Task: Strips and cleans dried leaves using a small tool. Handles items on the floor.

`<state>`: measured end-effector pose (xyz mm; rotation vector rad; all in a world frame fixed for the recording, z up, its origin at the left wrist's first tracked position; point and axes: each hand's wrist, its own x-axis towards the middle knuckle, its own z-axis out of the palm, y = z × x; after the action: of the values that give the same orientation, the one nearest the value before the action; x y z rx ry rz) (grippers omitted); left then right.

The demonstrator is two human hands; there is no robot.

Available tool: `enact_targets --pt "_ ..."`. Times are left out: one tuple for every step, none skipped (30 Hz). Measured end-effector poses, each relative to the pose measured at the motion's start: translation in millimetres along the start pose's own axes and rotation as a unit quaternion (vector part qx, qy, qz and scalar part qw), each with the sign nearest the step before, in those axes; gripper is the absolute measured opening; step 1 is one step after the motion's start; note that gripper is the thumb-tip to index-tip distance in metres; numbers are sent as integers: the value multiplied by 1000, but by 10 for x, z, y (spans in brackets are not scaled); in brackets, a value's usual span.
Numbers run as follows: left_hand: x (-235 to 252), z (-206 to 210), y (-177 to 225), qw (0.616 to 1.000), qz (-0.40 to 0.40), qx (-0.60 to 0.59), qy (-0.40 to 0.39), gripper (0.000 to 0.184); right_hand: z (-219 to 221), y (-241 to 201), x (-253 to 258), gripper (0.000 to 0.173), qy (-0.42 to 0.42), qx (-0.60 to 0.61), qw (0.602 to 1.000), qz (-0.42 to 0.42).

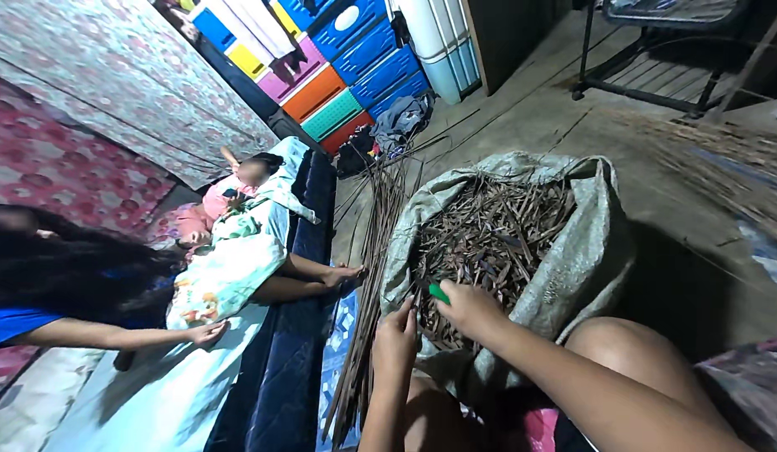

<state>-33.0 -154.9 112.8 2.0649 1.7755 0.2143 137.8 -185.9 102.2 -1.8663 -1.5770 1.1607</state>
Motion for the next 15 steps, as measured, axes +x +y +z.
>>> enact_targets --pt "-10 2 24 1000 6 8 6 33 20 -37 -16 36 -15 -21 1000 1" --pt "-24 10 41 1000 14 20 14 34 39 -65 -24 36 -22 -37 999 7" --pt "-40 20 51 999 22 33 22 34 51 -80 -17 37 -25 -49 998 14" --pt "-54 30 59 998 29 46 29 34 58 -88 2 38 -27 -59 998 20" --pt "-66 37 66 997 31 58 32 34 62 -93 29 38 -27 -69 997 25" --pt "-76 41 75 997 29 68 31 34 66 -96 57 38 -23 -75 996 30" --pt "-83 45 81 996 25 76 27 35 73 -88 95 38 -16 -78 996 37" --pt "-89 49 81 996 21 83 22 35 77 -63 143 38 -7 -77 996 46" --pt "-99 49 78 996 17 90 16 35 74 -24 199 38 7 -71 996 60" --pt "-112 49 67 996 16 92 11 35 57 33 261 38 24 -60 995 79" --pt "-127 46 56 996 13 92 7 35 16 102 327 39 43 -42 993 103" --pt "-146 38 44 996 11 90 6 36 -46 181 393 39 63 -25 989 131" --pt "-163 24 34 996 6 87 4 36 -120 256 446 41 84 -11 984 155" --pt "-174 9 16 996 2 85 2 36 -185 308 480 41 100 -3 980 170" --pt "-178 -7 -7 996 -4 84 0 36 -230 312 486 41 108 0 979 174"
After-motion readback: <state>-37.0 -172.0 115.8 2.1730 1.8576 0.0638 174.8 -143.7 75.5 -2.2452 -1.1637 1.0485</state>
